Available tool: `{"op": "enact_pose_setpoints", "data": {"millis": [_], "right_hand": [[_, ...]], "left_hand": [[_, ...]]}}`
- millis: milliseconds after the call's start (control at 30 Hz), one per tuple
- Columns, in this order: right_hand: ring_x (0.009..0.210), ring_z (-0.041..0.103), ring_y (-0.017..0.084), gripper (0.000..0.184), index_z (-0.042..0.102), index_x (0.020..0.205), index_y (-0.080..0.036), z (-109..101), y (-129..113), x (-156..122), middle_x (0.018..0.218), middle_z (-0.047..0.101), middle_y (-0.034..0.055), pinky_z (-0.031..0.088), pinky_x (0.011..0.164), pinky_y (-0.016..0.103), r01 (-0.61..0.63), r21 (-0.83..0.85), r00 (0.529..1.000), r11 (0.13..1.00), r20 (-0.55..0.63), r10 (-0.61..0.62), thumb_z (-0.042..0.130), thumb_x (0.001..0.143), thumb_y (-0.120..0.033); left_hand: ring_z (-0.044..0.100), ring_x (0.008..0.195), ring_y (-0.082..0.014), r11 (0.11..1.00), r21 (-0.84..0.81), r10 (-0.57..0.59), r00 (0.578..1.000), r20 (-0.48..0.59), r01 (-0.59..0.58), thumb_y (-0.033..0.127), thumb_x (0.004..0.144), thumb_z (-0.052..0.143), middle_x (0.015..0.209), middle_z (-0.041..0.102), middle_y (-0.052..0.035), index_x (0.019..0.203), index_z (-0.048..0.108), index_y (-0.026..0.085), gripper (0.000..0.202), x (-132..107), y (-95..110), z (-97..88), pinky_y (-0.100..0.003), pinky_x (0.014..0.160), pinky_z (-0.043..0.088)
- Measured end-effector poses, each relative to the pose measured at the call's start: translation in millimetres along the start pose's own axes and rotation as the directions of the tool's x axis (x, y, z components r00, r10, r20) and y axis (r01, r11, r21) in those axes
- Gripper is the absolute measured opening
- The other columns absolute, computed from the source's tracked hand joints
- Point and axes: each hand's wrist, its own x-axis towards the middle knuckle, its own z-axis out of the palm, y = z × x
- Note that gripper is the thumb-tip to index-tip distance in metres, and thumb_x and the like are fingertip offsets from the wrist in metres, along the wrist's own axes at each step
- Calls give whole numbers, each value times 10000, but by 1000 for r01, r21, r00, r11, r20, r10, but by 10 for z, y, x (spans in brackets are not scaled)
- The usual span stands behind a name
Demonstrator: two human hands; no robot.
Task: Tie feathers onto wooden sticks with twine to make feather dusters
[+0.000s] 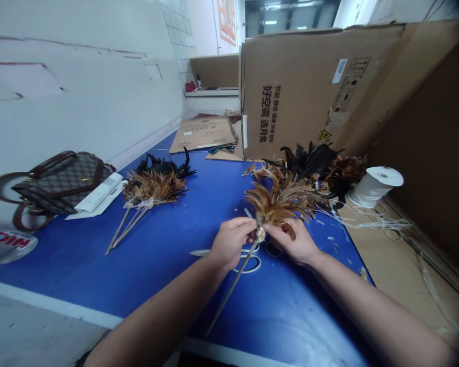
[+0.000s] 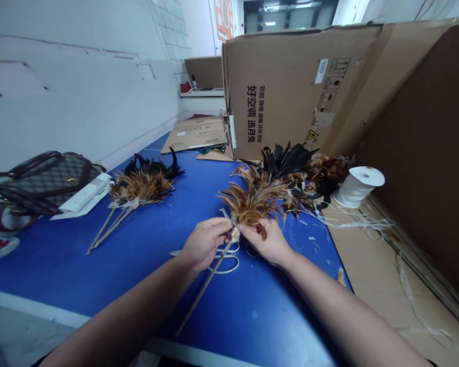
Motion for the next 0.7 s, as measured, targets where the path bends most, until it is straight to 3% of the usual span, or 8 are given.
{"op": "enact_pose_setpoints", "data": {"millis": [67, 133, 267, 400, 533, 633, 700], "right_hand": [[528, 317, 87, 572, 397, 688, -204, -11, 30, 2, 575, 363, -41, 260, 477, 236, -10, -9, 1000, 1000, 17, 10, 718, 924, -615], [530, 325, 87, 557, 418, 699, -202, -5, 52, 11, 585, 375, -42, 262, 478, 233, -21, 5, 1000, 1000, 19, 21, 726, 920, -610], [528, 324, 84, 579, 436, 712, -204, 84, 82, 35, 588, 372, -56, 274, 479, 229, -57, 111, 998, 992, -33, 61, 803, 837, -635], [525, 300, 80, 627, 451, 656, -196, 183, 93, 49, 562, 373, -55, 264, 474, 232, -88, 155, 988, 984, -112, 106, 811, 794, -690], [550, 336, 82, 600, 561, 677, -162, 177, 50, 62, 585, 440, -36, 282, 504, 233, -66, 112, 989, 991, -124, 80, 819, 775, -695], [556, 336, 83, 603, 578, 670, -158, 167, 8, 55, 585, 441, -32, 293, 522, 239, -56, 73, 993, 996, -95, 63, 799, 785, -707], [559, 323, 85, 619, 573, 649, -161, 188, 2, 34, 574, 419, -32, 292, 526, 242, -47, 37, 997, 998, -65, 50, 755, 811, -730]], "left_hand": [[553, 643, -121, 1000, 1, 14, 1000, -26, -14, 369, 750, 806, 708, 649, -52, 805, 739, 98, 285, 11, -31, 19, -236, 630, 426], [539, 658, -117, 991, 67, 123, 990, -72, -118, 352, 802, 776, 715, 631, -33, 829, 753, 115, 239, 9, -90, 33, -232, 644, 423], [569, 762, -126, 908, 220, 392, 908, -144, -357, 371, 914, 719, 817, 647, -26, 852, 749, 163, 220, -14, -262, 56, -224, 723, 452], [579, 761, -132, 926, 165, 373, 895, -245, -340, 413, 946, 695, 822, 667, -21, 966, 754, 180, 242, -2, -426, 75, -224, 723, 461], [543, 717, -114, 925, 85, 380, 881, -282, -371, 448, 942, 721, 777, 629, -10, 931, 730, 161, 287, -3, -445, 96, -217, 696, 443], [504, 674, -96, 929, -103, 323, 916, -238, -355, 449, 888, 787, 730, 573, 9, 875, 683, 153, 314, -54, -350, 106, -209, 665, 422], [485, 642, -88, 933, -243, 228, 959, -168, -264, 438, 826, 841, 716, 552, 17, 843, 642, 154, 347, -107, -273, 94, -206, 627, 405]]}}
